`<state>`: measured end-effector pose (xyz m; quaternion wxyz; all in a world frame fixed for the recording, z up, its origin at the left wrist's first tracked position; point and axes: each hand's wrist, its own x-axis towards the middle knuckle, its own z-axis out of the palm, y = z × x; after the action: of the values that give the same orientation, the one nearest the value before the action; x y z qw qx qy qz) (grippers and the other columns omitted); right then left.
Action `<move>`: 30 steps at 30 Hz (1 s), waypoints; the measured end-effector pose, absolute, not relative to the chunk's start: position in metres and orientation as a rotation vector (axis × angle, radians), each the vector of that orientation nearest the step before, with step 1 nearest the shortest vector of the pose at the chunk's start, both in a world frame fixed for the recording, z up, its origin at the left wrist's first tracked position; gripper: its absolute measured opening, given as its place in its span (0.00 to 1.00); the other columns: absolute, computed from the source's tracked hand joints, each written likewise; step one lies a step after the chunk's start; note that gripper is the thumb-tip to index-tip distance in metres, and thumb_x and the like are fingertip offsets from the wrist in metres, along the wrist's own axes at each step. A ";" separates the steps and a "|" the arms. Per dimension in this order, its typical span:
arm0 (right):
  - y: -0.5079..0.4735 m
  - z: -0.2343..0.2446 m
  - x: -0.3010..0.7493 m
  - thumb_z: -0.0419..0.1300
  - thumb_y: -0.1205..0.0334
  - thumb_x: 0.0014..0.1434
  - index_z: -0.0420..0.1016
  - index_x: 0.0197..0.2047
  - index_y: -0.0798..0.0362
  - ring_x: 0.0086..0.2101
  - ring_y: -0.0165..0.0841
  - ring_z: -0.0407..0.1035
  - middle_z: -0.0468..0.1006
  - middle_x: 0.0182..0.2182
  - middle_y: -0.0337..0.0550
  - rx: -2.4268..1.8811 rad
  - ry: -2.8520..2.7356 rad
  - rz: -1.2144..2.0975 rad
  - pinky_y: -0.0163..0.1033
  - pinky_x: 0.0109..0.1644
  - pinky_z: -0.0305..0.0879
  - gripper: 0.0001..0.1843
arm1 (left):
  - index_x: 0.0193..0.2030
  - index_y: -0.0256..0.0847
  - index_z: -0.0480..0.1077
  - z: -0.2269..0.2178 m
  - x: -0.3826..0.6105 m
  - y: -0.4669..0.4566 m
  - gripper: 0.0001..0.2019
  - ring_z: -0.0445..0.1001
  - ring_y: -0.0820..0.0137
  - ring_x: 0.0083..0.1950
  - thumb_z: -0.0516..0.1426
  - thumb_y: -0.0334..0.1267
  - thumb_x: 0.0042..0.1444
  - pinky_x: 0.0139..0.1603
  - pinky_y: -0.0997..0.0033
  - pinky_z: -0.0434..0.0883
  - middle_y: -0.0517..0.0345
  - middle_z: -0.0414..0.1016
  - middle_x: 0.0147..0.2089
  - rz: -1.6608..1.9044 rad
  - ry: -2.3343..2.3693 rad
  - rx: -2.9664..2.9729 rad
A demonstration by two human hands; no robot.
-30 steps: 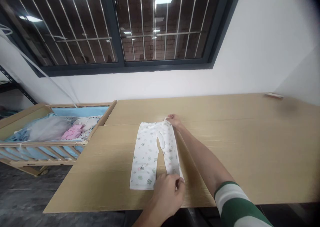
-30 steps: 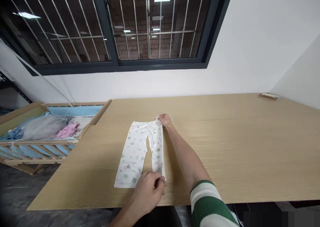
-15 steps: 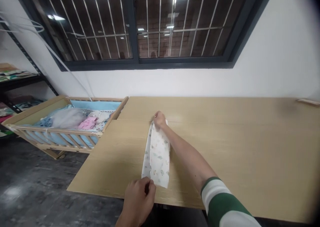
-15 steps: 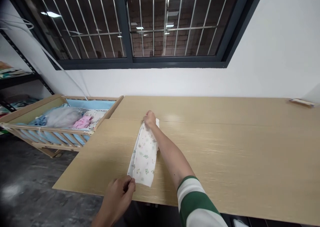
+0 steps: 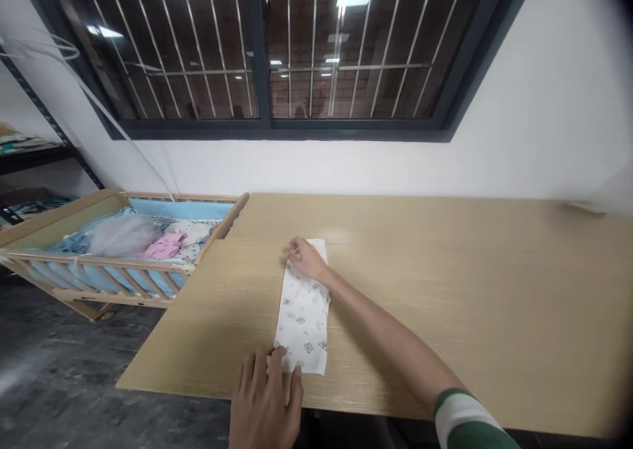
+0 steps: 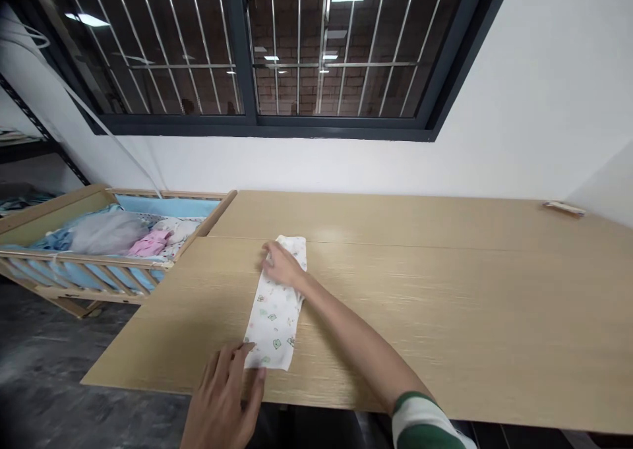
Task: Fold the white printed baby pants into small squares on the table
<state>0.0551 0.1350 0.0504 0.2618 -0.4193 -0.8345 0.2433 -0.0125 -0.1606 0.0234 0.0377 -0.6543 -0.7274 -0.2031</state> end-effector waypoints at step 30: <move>0.208 0.010 0.105 0.37 0.49 0.73 0.45 0.76 0.55 0.72 0.40 0.41 0.48 0.74 0.48 -0.877 -2.855 0.234 0.51 0.75 0.39 0.34 | 0.67 0.47 0.66 -0.041 0.009 -0.163 0.29 0.70 0.49 0.61 0.57 0.50 0.60 0.57 0.50 0.65 0.48 0.75 0.61 -0.575 -1.526 -2.002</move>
<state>0.1048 0.2081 0.0097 0.0729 -0.2921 -0.9504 0.0780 0.0090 -0.1629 -0.0410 0.2760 -0.7453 -0.5680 -0.2140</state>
